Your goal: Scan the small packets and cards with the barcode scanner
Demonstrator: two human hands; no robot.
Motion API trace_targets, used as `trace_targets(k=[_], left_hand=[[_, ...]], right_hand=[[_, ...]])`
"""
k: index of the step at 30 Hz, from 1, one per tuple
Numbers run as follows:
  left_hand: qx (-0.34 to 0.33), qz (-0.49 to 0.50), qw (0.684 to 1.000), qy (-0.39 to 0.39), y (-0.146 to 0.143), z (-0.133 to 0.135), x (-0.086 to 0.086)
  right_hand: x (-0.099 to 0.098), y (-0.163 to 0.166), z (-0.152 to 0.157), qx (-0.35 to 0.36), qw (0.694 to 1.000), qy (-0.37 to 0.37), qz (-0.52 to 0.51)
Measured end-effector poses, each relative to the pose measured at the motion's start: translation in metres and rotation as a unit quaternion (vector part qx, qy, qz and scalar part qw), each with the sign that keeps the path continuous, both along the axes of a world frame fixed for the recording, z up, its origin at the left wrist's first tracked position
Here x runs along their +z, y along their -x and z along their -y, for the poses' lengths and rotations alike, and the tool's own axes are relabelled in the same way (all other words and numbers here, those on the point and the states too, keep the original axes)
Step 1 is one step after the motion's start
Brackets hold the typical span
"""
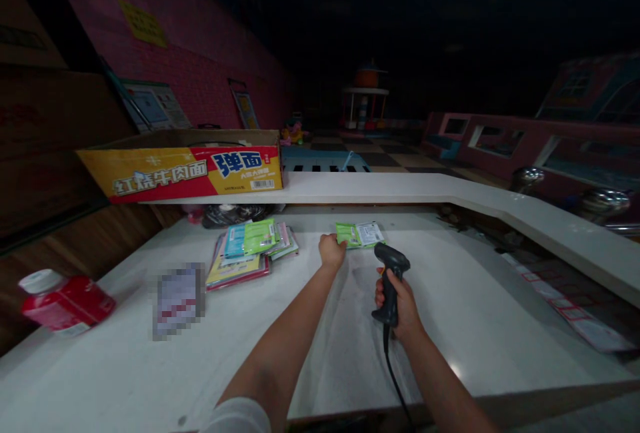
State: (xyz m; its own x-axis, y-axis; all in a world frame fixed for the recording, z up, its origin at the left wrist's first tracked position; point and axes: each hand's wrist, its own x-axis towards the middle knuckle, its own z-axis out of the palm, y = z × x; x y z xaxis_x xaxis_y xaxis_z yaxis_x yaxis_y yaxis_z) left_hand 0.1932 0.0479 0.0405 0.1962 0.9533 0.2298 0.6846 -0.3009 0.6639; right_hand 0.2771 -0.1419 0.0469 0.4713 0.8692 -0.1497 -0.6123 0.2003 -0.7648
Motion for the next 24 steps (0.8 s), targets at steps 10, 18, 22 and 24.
trace_targets(k=[10,18,22,24], left_hand=[[0.058,-0.060,0.983,-0.166,0.076,0.019,0.057],[0.279,-0.151,0.935,-0.155,0.170,0.018,0.082],[0.309,-0.175,0.928,-0.112,0.186,0.017,0.073],[0.305,-0.187,0.928,-0.107,0.188,0.018,0.069]], right_hand=[[-0.003,0.000,0.005,0.011,1.000,0.009,0.023],[-0.008,-0.003,0.011,0.020,0.999,0.006,0.029],[-0.009,-0.003,0.013,0.023,0.999,0.006,0.031],[-0.010,-0.004,0.013,0.024,0.999,0.004,0.035]])
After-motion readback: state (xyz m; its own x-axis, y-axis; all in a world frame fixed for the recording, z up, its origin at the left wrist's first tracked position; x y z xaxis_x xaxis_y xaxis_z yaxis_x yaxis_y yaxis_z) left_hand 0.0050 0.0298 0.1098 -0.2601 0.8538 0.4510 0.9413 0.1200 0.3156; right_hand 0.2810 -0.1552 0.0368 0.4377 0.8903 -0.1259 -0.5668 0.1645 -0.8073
